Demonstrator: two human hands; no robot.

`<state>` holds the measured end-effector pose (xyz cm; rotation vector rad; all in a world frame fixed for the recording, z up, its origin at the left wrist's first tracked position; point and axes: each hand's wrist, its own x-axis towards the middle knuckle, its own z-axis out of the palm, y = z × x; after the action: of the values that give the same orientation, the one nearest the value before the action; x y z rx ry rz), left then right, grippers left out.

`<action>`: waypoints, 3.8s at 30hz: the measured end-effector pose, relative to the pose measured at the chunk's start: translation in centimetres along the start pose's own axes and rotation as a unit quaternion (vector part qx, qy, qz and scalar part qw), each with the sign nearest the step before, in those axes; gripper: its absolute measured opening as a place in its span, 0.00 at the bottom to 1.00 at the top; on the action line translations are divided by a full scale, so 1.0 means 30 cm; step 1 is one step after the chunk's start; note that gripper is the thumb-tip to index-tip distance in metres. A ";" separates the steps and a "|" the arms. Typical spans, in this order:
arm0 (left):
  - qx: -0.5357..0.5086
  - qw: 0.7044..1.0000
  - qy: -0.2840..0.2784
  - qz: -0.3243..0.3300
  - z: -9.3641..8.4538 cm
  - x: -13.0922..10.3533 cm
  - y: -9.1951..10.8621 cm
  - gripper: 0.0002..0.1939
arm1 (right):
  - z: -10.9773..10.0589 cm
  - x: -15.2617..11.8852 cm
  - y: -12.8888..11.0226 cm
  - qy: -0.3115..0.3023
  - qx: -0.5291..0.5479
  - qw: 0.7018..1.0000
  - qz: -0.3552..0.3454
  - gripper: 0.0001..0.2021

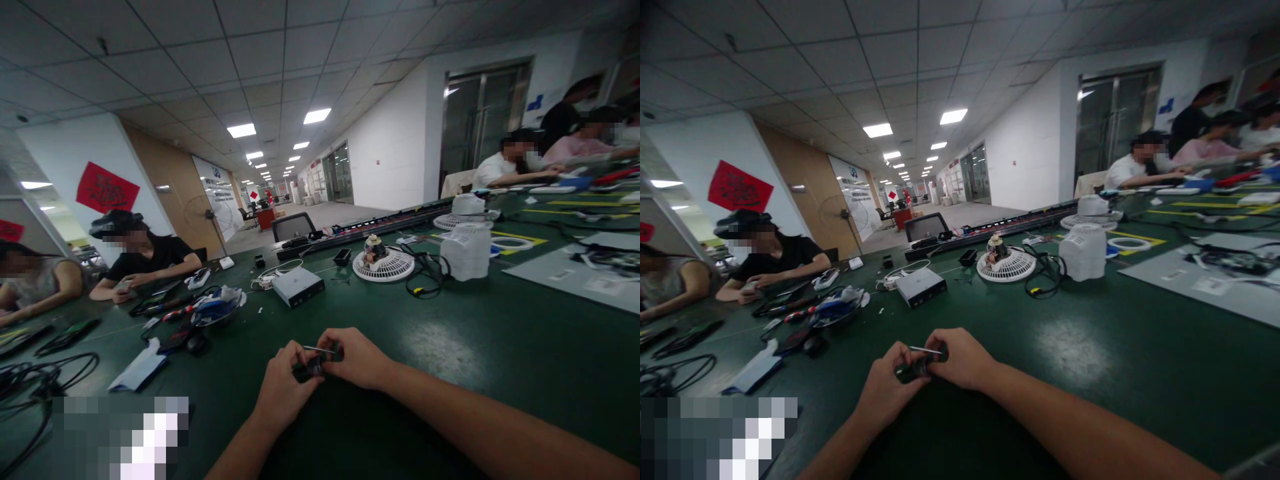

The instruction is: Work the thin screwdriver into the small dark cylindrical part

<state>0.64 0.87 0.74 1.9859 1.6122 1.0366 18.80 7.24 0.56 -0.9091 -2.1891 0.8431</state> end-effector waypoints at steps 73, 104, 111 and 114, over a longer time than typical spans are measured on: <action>0.033 0.999 0.015 0.004 -0.017 0.012 -0.031 0.14 | -0.076 -0.005 -0.002 -0.050 -0.191 0.978 -0.067 0.11; 0.051 0.999 0.018 0.010 -0.014 0.014 -0.030 0.15 | -0.070 -0.012 -0.015 -0.052 -0.239 0.968 -0.066 0.10; 0.056 0.998 0.015 0.004 -0.025 0.014 -0.028 0.15 | -0.067 -0.014 -0.023 -0.022 -0.239 0.970 -0.049 0.11; 0.051 0.999 0.013 0.002 -0.025 0.014 -0.026 0.15 | -0.069 -0.012 -0.021 -0.009 -0.253 0.967 -0.034 0.10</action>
<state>-0.39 1.35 0.81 2.0497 1.7085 1.0039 20.28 7.27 2.17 -1.0524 -2.4850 0.2554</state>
